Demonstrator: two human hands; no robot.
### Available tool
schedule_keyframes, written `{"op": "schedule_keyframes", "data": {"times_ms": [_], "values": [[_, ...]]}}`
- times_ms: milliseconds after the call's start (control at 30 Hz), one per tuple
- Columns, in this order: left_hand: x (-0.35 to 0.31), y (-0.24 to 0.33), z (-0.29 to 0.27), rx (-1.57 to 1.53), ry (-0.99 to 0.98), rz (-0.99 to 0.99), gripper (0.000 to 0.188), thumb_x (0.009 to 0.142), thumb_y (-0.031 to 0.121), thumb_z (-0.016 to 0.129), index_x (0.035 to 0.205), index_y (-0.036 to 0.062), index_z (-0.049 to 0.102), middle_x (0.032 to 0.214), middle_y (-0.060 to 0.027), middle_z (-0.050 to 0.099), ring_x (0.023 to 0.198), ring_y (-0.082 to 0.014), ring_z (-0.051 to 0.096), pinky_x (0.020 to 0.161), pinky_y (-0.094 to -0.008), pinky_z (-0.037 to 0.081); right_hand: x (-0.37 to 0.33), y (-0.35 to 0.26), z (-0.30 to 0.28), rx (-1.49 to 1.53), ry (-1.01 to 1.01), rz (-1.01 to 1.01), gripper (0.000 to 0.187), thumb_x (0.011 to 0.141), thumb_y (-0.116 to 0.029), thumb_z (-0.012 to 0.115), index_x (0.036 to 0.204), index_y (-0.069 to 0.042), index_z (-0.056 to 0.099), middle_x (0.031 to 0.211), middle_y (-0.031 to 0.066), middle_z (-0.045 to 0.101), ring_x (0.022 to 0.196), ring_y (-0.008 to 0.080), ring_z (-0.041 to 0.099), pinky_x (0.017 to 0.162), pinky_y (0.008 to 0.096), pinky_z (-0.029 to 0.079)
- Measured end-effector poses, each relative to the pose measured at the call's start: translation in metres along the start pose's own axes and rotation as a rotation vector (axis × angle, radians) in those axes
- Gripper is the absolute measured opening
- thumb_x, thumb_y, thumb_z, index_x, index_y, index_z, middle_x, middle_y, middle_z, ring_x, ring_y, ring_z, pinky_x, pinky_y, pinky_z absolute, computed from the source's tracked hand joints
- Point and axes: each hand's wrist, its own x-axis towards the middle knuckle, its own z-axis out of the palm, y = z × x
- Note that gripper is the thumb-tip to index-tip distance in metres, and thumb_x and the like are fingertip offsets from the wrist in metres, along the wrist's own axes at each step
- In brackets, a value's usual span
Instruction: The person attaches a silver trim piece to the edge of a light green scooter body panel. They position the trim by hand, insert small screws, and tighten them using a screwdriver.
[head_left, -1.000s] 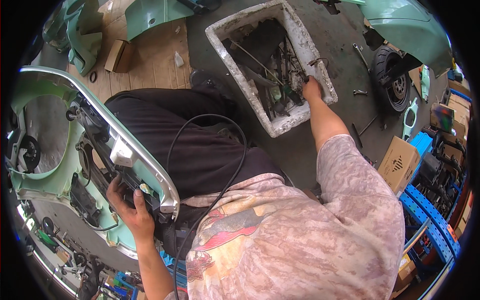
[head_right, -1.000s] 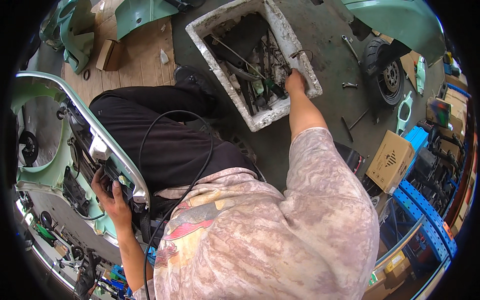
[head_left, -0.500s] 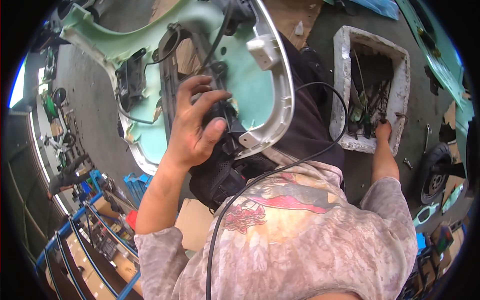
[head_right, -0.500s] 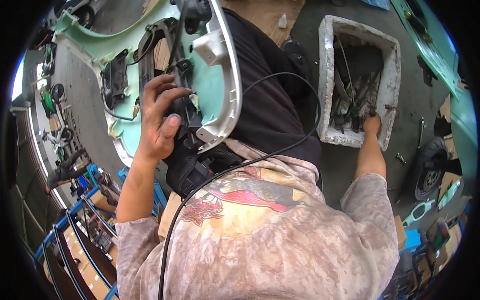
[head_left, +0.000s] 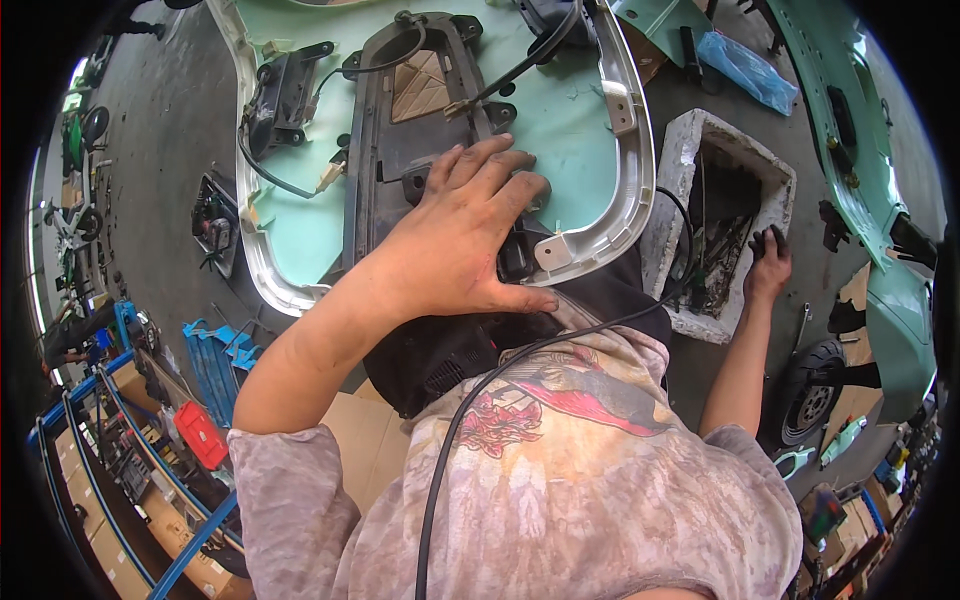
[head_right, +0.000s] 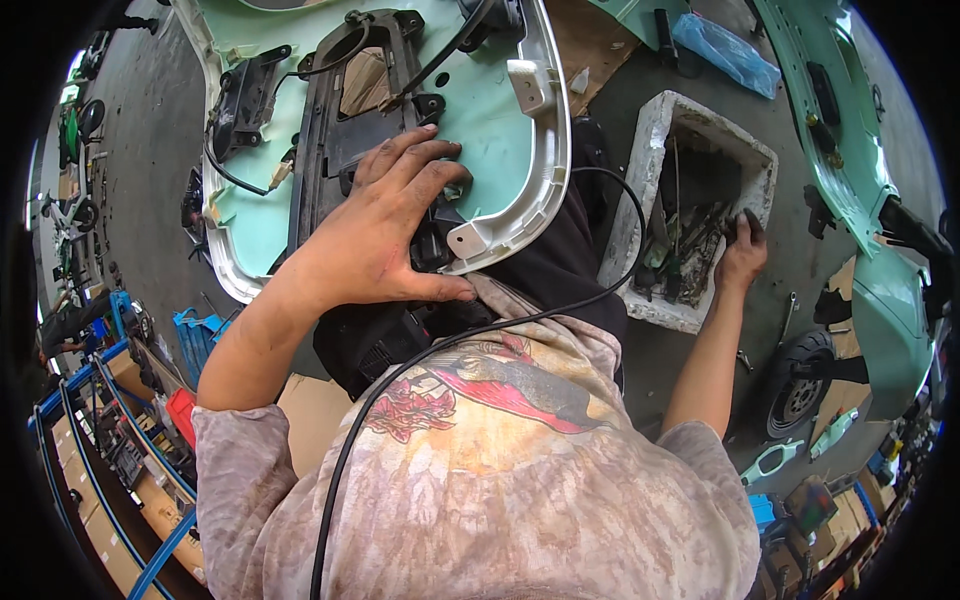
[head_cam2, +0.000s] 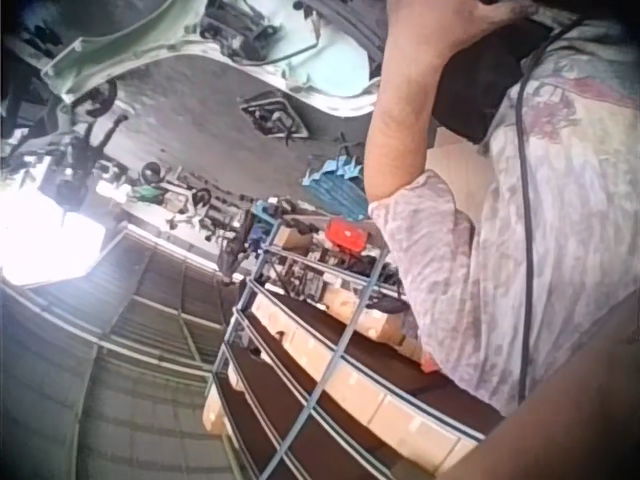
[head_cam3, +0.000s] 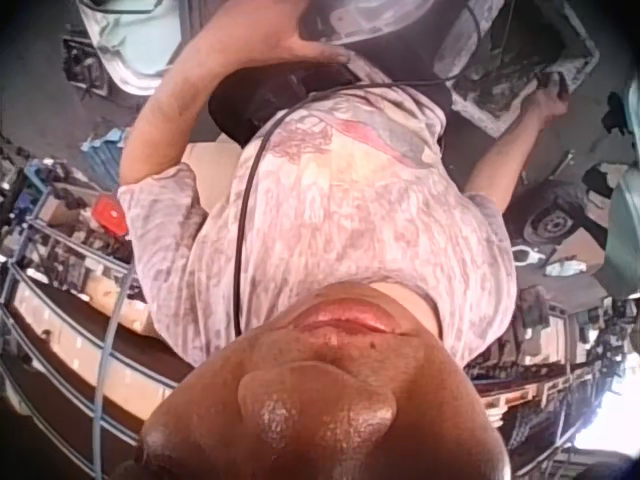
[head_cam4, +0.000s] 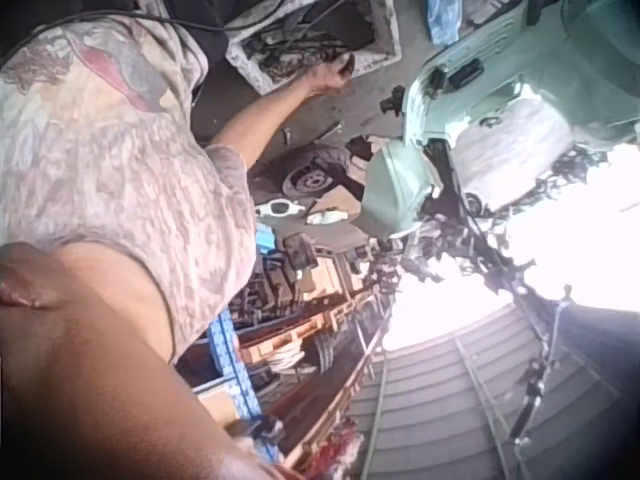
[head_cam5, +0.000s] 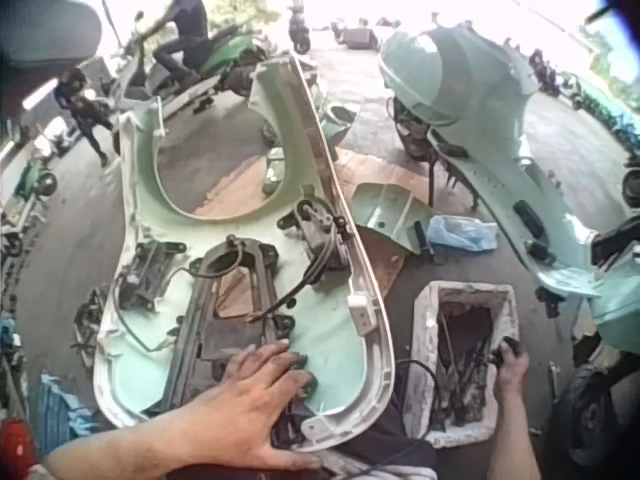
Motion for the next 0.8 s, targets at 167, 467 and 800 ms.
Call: {"op": "schedule_keyframes", "data": {"times_ms": [167,467,800], "values": [[0.002,0.001,0.008,-0.085,0.019,0.027,0.075,0.067,0.05,0.082,0.12,0.0032,0.055,0.13,-0.0212,0.047,0.136,-0.043,0.032,0.111,-0.0515,0.03,-0.119,-0.216,0.11,0.031,-0.79,-0.233,0.019,0.09,-0.005,0.067,0.108,0.002,0.065,0.099,0.0081,0.066,0.086,0.014,0.063,0.076,0.0266,0.052],[0.0,0.002,0.011,-0.268,0.067,0.058,0.063,0.069,0.036,0.084,0.114,0.0022,0.057,0.117,-0.0204,0.048,0.126,-0.0401,0.039,0.106,-0.05,0.031,-0.202,-0.267,0.188,-0.71,-1.11,-0.853,0.021,0.079,-0.013,0.075,0.099,-0.018,0.074,0.135,0.0084,0.051,0.122,0.0331,0.041,0.103,0.0438,0.037],[-0.001,-0.002,0.019,-0.246,0.113,0.083,0.062,0.068,0.036,0.084,0.111,0.0009,0.055,0.117,-0.0194,0.048,0.123,-0.0387,0.04,0.105,-0.0486,0.031,-0.218,-0.257,0.195,-0.848,-1.006,-0.87,0.015,0.082,-0.015,0.072,0.097,-0.018,0.076,0.141,0.0068,0.049,0.128,0.0349,0.038,0.107,0.0462,0.031]]}}
